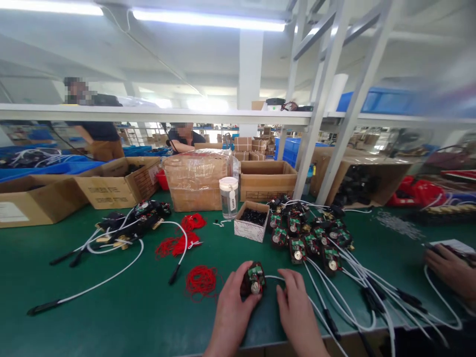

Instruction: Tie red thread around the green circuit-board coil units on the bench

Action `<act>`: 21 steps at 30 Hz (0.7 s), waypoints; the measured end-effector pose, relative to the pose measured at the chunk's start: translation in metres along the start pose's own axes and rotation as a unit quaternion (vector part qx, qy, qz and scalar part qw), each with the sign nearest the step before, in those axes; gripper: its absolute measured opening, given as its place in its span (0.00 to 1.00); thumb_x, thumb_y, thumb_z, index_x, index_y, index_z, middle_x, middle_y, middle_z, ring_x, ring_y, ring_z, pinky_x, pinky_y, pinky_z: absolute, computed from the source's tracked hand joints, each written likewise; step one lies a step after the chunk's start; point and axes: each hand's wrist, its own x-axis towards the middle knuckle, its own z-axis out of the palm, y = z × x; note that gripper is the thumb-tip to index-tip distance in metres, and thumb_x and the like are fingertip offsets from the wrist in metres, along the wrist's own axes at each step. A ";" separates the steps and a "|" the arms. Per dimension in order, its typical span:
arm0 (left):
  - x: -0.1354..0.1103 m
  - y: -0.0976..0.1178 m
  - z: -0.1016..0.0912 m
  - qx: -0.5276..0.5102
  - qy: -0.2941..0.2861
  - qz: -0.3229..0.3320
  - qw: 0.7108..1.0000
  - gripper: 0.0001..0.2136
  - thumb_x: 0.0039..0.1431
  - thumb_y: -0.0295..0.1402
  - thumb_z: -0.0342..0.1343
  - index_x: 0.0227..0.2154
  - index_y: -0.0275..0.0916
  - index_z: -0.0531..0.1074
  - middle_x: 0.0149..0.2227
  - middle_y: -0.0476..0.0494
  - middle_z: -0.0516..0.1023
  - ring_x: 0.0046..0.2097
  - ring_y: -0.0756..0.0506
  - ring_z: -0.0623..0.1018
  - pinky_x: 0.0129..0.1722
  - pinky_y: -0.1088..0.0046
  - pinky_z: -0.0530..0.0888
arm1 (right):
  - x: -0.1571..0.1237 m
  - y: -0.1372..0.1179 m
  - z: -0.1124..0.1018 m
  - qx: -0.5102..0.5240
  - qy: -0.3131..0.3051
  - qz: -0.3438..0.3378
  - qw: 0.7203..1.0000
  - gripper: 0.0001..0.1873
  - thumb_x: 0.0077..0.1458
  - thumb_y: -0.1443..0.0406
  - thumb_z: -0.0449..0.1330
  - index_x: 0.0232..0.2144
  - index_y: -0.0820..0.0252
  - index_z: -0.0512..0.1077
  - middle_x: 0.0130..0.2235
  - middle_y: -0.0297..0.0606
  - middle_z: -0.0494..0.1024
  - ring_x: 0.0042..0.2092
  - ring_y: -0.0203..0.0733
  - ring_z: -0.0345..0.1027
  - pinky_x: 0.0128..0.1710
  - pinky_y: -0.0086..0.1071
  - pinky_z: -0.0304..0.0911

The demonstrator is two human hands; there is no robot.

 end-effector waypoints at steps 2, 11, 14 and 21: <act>0.004 -0.001 0.007 -0.004 -0.012 0.002 1.000 0.32 0.48 0.22 0.60 0.58 0.49 0.70 0.55 0.46 0.77 0.53 0.41 0.78 0.57 0.61 0.73 | 0.000 0.016 -0.010 -0.109 -0.003 -0.043 0.993 0.14 0.60 0.66 0.54 0.46 0.54 0.74 0.46 0.46 0.77 0.47 0.57 0.71 0.47 0.50 0.66; 0.039 0.026 0.059 0.049 -0.042 0.035 0.997 0.32 0.49 0.22 0.60 0.60 0.46 0.69 0.51 0.43 0.77 0.53 0.41 0.76 0.58 0.64 0.69 | 0.005 0.064 -0.033 -0.293 0.060 -0.104 0.948 0.11 0.62 0.65 0.53 0.45 0.60 0.72 0.47 0.51 0.76 0.47 0.57 0.71 0.48 0.48 0.65; 0.051 0.033 0.067 0.068 -0.042 0.029 0.996 0.32 0.50 0.21 0.60 0.60 0.46 0.69 0.50 0.43 0.77 0.53 0.41 0.76 0.57 0.65 0.69 | 0.002 0.072 -0.029 -0.321 0.083 -0.127 0.935 0.12 0.65 0.63 0.51 0.45 0.61 0.71 0.50 0.52 0.75 0.50 0.56 0.71 0.48 0.46 0.66; 0.052 0.035 0.072 0.050 -0.037 0.042 0.997 0.35 0.48 0.20 0.63 0.61 0.48 0.69 0.51 0.44 0.76 0.53 0.41 0.75 0.58 0.65 0.69 | -0.001 0.081 -0.030 -0.360 0.100 -0.166 0.913 0.18 0.66 0.60 0.48 0.42 0.65 0.74 0.48 0.58 0.77 0.45 0.59 0.74 0.44 0.48 0.69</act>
